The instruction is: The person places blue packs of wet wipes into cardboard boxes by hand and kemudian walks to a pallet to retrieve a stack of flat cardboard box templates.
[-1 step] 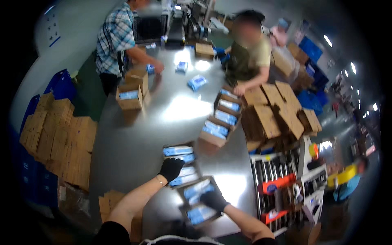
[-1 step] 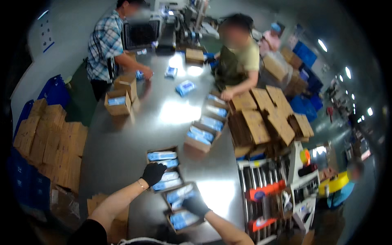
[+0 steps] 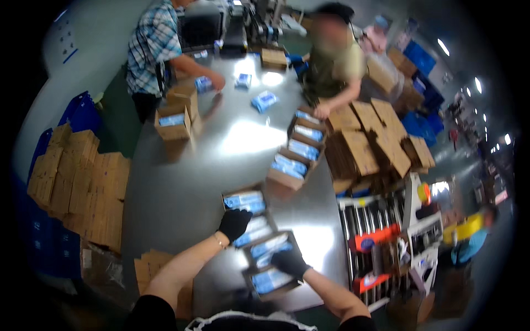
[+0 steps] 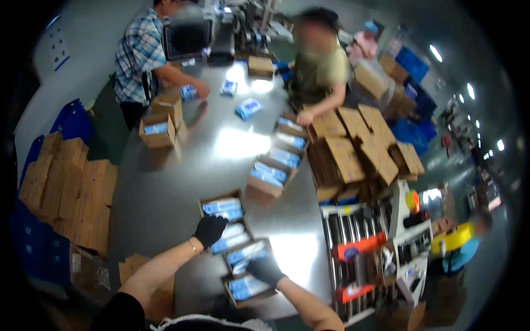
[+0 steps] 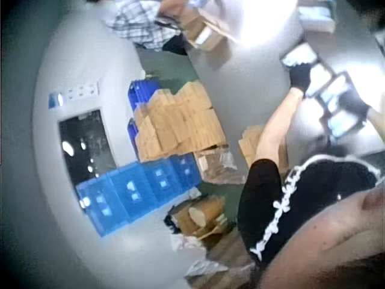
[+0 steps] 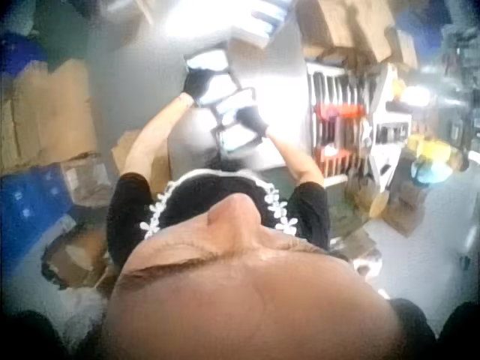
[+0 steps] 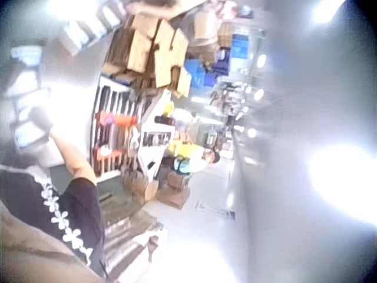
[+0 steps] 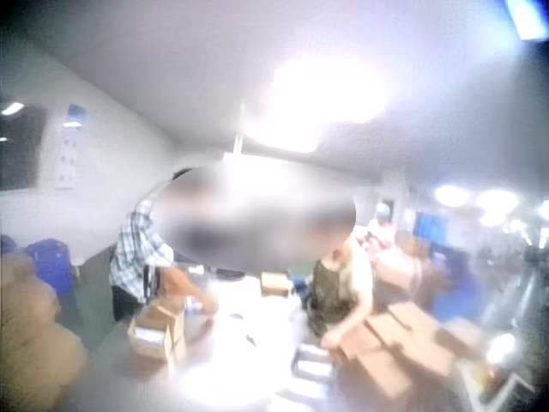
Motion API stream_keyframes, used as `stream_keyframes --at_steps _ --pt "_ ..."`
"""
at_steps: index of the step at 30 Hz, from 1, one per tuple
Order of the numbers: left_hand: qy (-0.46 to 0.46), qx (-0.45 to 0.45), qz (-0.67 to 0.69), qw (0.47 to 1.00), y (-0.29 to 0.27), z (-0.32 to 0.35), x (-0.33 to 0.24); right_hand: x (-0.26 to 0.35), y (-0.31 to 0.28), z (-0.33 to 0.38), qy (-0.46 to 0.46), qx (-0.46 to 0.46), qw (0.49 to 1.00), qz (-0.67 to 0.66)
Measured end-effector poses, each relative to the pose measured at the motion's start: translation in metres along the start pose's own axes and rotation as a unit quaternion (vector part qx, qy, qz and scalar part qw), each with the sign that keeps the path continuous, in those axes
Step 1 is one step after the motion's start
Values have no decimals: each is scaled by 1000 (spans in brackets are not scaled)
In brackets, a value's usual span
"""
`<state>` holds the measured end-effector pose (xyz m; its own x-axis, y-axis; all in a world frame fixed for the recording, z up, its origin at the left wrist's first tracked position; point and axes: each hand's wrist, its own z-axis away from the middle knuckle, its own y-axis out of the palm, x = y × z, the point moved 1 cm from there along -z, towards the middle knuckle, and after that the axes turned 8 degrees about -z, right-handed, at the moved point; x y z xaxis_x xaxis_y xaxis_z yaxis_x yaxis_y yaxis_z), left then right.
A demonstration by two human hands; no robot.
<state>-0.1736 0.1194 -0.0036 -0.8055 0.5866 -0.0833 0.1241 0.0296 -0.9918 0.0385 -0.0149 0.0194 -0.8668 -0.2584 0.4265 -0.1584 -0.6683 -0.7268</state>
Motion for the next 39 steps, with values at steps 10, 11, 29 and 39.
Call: stream_keyframes --at_steps 10,11,29,39 --pt "-321 -105 276 900 -67 171 -137 -16 85 153 256 -390 808 -360" --pt "-314 -68 316 893 -55 205 -161 -16 90 149 255 -335 853 -310" --pt "-49 235 204 949 7 56 -375 -183 97 206 88 -400 898 -157" --pt "-289 13 515 807 127 78 -365 -151 46 174 63 -575 800 -160"
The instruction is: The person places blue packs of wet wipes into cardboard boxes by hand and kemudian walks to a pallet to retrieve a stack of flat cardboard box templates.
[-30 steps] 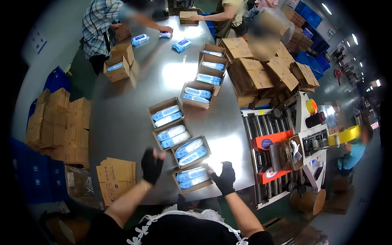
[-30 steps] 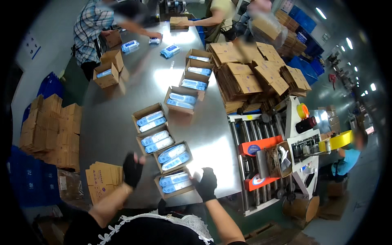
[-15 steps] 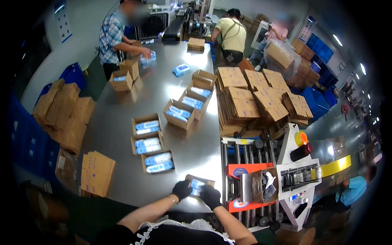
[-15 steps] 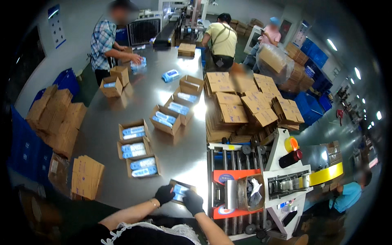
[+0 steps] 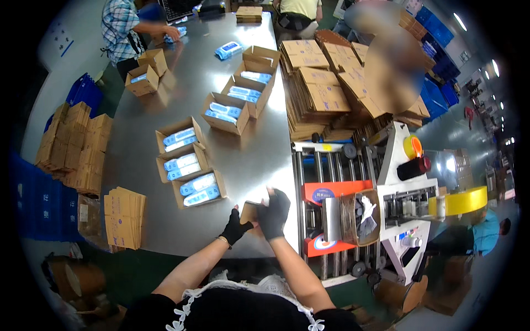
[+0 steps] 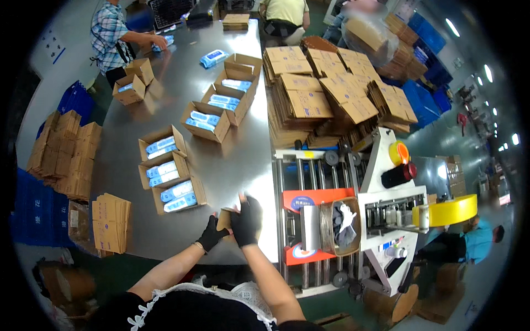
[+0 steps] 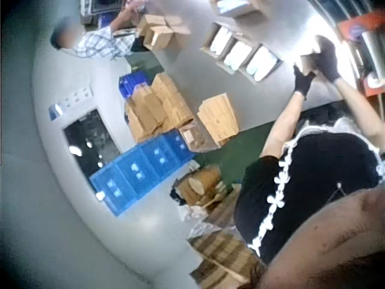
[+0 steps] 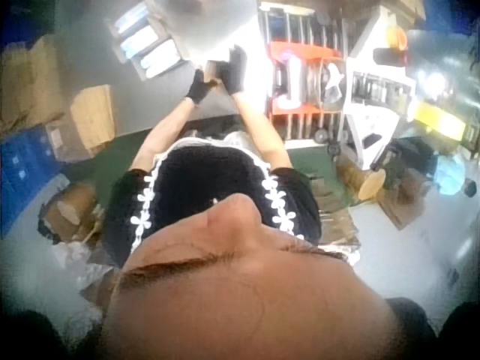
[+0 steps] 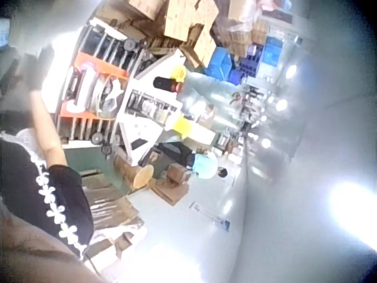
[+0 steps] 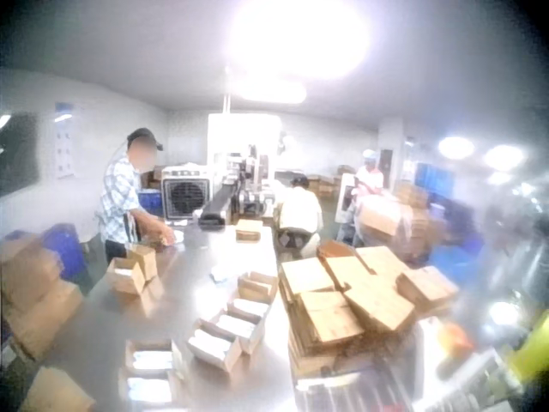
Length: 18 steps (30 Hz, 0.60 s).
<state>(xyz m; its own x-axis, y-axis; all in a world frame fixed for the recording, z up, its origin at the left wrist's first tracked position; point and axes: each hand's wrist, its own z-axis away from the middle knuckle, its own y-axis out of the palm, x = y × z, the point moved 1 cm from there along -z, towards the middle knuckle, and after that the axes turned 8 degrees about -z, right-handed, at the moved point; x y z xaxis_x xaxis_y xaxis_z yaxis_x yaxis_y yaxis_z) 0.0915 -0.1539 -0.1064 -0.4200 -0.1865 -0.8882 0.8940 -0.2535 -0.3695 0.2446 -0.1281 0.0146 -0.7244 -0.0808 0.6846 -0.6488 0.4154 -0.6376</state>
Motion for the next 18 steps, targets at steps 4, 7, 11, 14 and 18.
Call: stream_keyframes --at_steps 4,7,11,14,18 --pt "174 15 -133 976 36 2 -9 1 15 42 -106 134 982 83" --pt "259 201 -192 925 63 1 -5 -36 -5 49 -67 179 979 64" --pt "210 130 -258 934 14 28 -87 -97 -54 41 -99 180 973 107" --pt "151 -351 -239 893 -76 29 -100 -130 -42 51 34 67 996 43" --pt "-9 -435 -267 860 -210 22 -40 -14 30 1 16 74 995 -68"
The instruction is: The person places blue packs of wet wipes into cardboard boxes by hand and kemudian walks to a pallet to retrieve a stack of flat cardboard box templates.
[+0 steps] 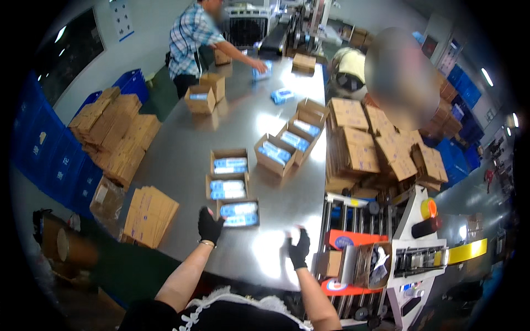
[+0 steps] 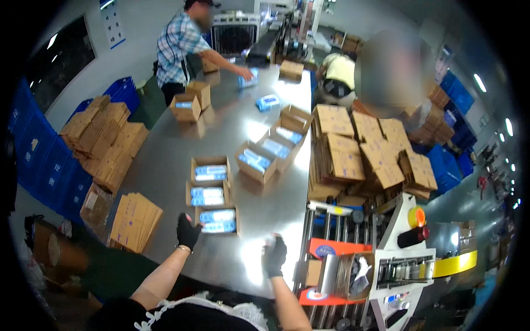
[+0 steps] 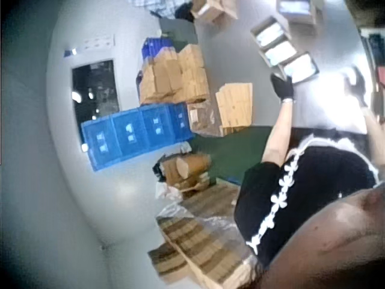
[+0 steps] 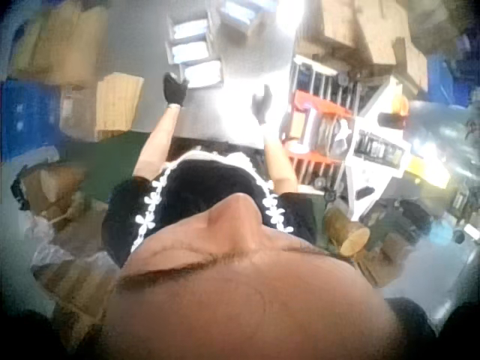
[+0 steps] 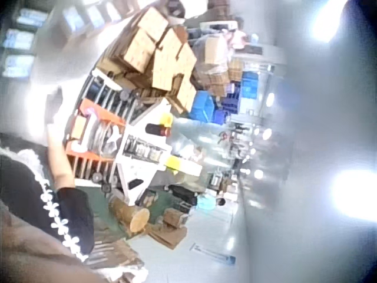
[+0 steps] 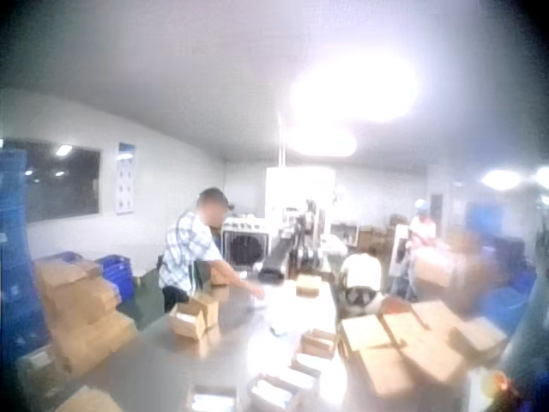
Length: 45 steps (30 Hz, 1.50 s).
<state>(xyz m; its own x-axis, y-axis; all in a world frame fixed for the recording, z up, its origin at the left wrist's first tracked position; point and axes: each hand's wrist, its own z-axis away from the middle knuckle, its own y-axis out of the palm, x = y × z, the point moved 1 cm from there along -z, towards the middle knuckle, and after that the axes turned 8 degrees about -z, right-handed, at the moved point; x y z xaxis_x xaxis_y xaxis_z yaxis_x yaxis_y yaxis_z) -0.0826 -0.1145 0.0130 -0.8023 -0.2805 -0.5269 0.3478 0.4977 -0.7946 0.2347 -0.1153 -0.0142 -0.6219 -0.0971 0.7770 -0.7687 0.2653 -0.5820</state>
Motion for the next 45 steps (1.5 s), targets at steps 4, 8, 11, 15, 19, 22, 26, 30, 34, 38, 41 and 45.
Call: stream_keyframes --at_steps 4,8,11,15,19,22,26,30,34,38,41,45 --pt "88 89 70 990 36 -7 38 77 102 -46 35 190 979 -66" --pt "132 211 -46 968 6 27 57 78 140 15 -58 192 979 -20" --pt "166 377 -66 909 -1 53 82 84 155 71 -46 273 961 -24" --pt "278 499 55 819 -37 36 66 63 167 91 57 325 941 -67" --pt "90 401 31 911 -8 26 105 127 134 44 -78 171 973 136" --pt "-159 262 263 915 62 56 146 138 132 36 -108 255 956 95" --pt "-54 459 374 804 71 66 110 140 138 44 -202 93 975 19" --pt "175 444 249 843 146 123 113 143 91 61 -127 202 969 70" --pt "208 627 263 703 93 115 -38 35 14 84 -73 179 973 124" --pt "407 164 1 898 84 25 -67 -34 -73 62 -52 122 966 223" --pt "268 -48 -131 953 41 -52 -53 -57 -106 54 -96 78 974 187" --pt "301 97 -114 942 32 -60 11 -81 -88 61 -81 33 963 255"
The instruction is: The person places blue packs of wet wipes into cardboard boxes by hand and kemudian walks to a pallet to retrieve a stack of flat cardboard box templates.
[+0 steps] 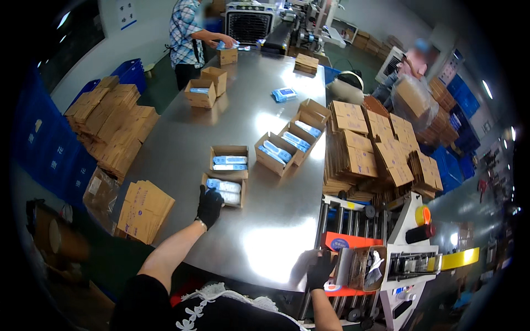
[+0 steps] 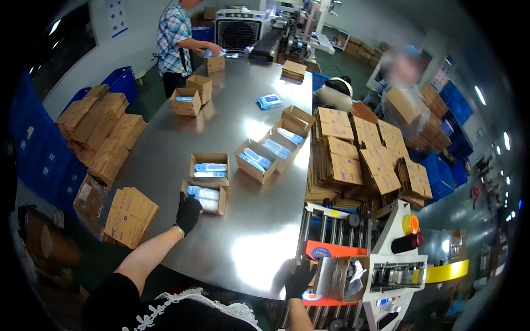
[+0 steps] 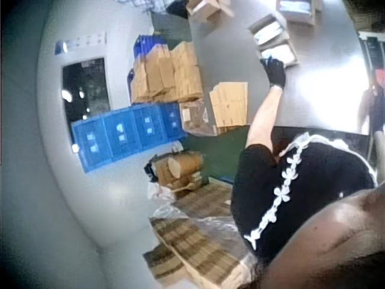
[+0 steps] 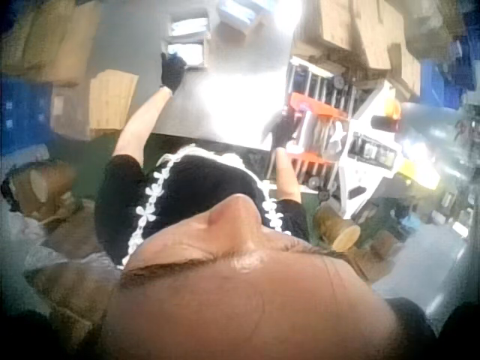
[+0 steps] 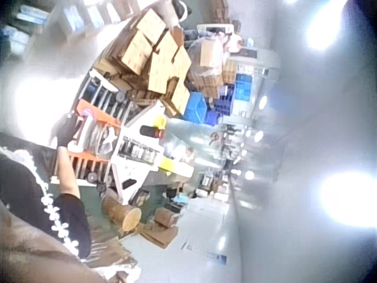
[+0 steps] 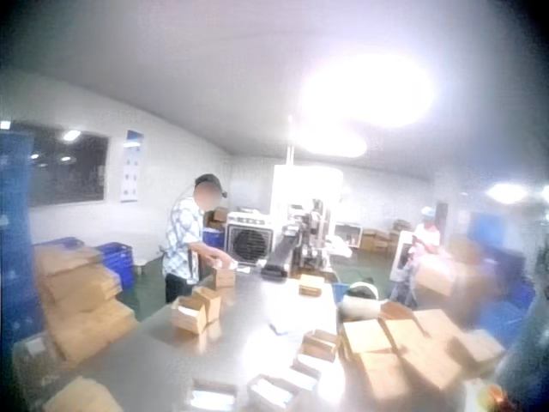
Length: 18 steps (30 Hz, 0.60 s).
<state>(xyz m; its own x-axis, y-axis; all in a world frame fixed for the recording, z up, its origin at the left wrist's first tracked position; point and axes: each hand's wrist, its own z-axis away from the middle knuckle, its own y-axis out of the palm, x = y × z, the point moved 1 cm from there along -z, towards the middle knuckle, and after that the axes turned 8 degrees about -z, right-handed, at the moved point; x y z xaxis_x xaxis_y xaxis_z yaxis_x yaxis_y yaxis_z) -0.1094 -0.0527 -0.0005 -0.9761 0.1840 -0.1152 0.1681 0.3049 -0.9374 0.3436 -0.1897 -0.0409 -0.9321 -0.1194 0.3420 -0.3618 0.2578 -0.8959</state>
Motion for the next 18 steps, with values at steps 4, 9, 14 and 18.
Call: stream_keyframes --at_steps 4,9,14,18 --pt "69 29 11 997 -36 77 11 136 25 -25 -88 18 970 -225" --pt "-54 -84 43 994 -86 128 6 272 67 -48 -142 212 899 -356" --pt "-6 85 158 984 -56 160 35 292 87 -26 -191 67 931 -302" --pt "80 178 208 959 -59 148 54 322 67 -50 -197 348 891 -216"
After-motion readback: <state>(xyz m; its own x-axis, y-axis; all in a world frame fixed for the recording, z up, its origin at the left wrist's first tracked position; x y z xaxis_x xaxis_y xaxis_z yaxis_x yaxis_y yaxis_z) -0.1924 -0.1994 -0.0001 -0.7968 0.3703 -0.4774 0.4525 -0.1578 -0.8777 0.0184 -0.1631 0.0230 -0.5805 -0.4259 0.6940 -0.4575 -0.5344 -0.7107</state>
